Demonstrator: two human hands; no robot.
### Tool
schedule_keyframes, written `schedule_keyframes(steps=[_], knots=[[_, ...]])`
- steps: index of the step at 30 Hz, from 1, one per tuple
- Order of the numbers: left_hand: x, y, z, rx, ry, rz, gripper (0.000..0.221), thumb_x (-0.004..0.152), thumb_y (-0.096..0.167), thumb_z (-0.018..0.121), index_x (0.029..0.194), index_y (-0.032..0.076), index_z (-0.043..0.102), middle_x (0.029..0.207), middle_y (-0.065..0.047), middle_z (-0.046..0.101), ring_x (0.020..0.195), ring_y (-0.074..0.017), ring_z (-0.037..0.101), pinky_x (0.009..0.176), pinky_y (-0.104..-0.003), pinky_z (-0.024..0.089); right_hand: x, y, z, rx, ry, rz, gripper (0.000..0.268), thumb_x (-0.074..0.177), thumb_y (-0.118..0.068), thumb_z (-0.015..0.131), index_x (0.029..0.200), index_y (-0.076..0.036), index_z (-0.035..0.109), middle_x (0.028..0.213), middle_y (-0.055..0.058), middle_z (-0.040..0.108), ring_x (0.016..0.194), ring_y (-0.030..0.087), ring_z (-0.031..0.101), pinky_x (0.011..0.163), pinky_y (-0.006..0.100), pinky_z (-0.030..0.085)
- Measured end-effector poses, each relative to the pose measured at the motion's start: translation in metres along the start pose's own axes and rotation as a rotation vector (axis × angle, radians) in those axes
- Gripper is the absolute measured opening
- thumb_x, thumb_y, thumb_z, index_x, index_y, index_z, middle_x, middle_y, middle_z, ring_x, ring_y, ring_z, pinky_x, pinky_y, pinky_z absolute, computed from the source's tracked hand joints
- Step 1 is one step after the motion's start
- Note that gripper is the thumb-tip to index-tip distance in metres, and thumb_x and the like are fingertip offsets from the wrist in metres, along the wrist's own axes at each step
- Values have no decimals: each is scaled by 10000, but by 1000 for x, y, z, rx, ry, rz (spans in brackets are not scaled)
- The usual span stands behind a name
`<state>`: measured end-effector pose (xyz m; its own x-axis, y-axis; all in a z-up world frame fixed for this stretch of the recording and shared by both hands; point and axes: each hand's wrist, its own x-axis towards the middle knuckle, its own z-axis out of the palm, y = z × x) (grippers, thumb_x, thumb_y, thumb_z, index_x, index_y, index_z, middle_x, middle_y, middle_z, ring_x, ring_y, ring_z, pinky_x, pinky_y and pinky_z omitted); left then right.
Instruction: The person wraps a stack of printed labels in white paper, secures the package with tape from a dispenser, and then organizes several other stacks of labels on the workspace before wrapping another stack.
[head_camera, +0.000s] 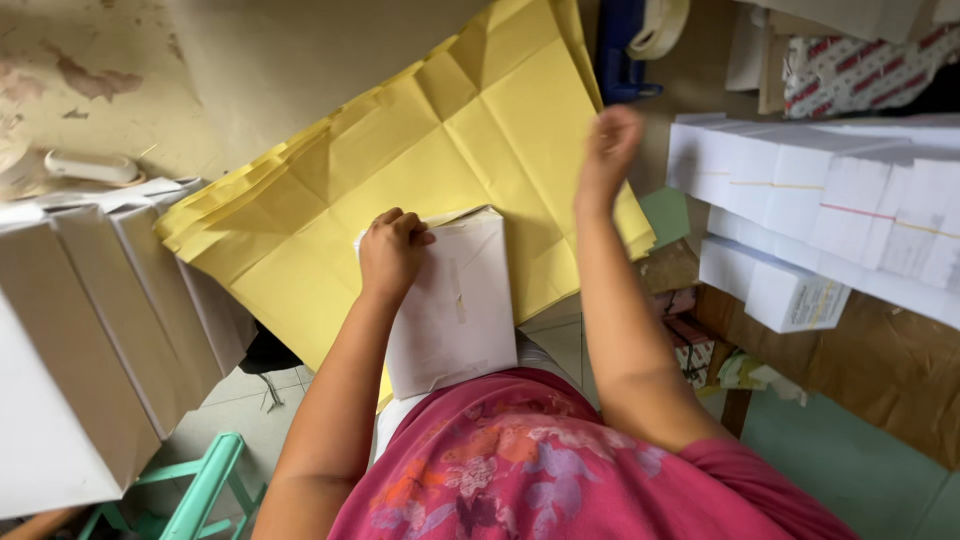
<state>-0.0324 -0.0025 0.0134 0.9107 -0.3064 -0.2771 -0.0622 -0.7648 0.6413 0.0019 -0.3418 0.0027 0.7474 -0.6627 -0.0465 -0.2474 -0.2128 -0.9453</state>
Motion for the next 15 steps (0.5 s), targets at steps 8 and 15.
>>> schedule_keyframes(steps=[8, 15], knots=[[-16, 8, -3, 176, 241, 318, 99, 952, 103, 645, 905, 96, 558, 864, -90, 522, 766, -321, 513, 661, -432, 406, 107, -29, -49, 257, 12, 939, 510, 695, -620, 734, 983, -199, 734, 1330, 103, 426, 956, 261, 574, 800, 352, 619], [-17, -7, 11, 295, 290, 360, 113, 1010, 193, 579, 931, 112, 570, 860, -61, 493, 818, -287, 533, 738, -383, 435, 53, -6, -74, 1034, 55, 654, 107, 824, -115, 781, 781, -72, 692, 874, 93, 719, 1126, 464, 587, 1083, 630, 540]])
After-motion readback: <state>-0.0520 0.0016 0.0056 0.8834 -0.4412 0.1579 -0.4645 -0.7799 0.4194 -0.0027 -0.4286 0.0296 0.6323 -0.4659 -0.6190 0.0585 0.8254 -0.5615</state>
